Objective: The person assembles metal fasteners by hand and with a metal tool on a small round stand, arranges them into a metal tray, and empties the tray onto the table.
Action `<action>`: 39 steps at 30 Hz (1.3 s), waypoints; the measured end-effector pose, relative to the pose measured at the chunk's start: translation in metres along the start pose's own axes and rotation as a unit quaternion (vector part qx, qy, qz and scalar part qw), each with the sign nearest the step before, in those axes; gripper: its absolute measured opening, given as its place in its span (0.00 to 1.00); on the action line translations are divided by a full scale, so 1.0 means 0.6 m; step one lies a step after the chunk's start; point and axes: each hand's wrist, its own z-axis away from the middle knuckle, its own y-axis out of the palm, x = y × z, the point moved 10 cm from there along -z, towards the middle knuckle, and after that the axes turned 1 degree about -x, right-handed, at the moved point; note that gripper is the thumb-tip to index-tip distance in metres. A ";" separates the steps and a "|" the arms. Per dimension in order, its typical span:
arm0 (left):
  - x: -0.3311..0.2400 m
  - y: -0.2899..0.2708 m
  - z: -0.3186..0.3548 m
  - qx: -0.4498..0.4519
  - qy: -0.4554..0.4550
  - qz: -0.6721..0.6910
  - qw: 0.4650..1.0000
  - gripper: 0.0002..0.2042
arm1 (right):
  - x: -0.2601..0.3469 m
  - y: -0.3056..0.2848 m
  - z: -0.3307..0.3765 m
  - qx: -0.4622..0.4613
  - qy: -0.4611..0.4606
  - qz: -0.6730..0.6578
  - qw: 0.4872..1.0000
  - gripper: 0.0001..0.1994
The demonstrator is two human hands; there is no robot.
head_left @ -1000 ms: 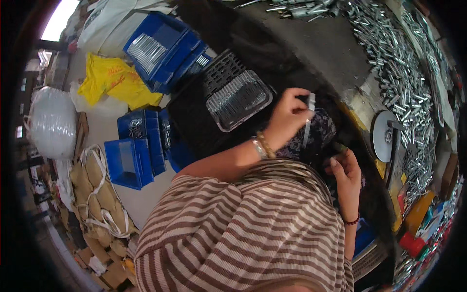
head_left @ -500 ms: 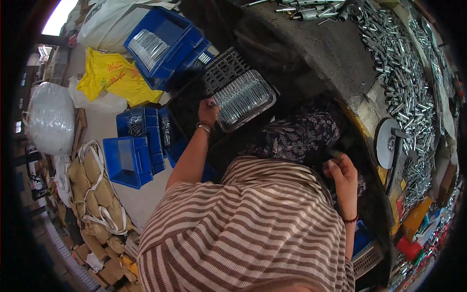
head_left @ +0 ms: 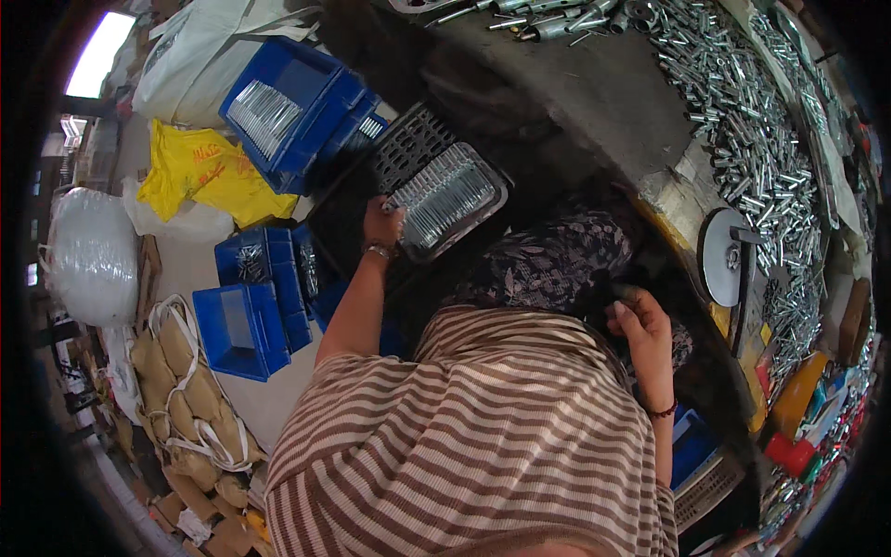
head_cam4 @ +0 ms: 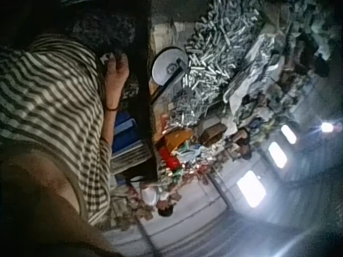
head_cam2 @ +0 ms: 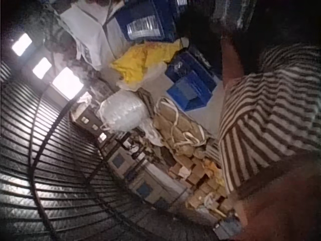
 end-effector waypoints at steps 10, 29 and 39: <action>-0.240 0.018 0.014 -0.114 0.167 0.104 0.974 0.12 | -0.001 -0.013 0.007 -0.022 -0.028 0.033 0.999 0.11; -0.856 0.576 0.424 0.284 0.576 -0.132 0.755 0.11 | 0.057 -0.130 0.120 -0.160 -0.130 0.023 0.978 0.13; -0.825 0.500 0.408 0.415 0.397 -0.023 0.818 0.09 | 0.162 -0.373 0.218 -0.496 -0.224 0.323 0.774 0.07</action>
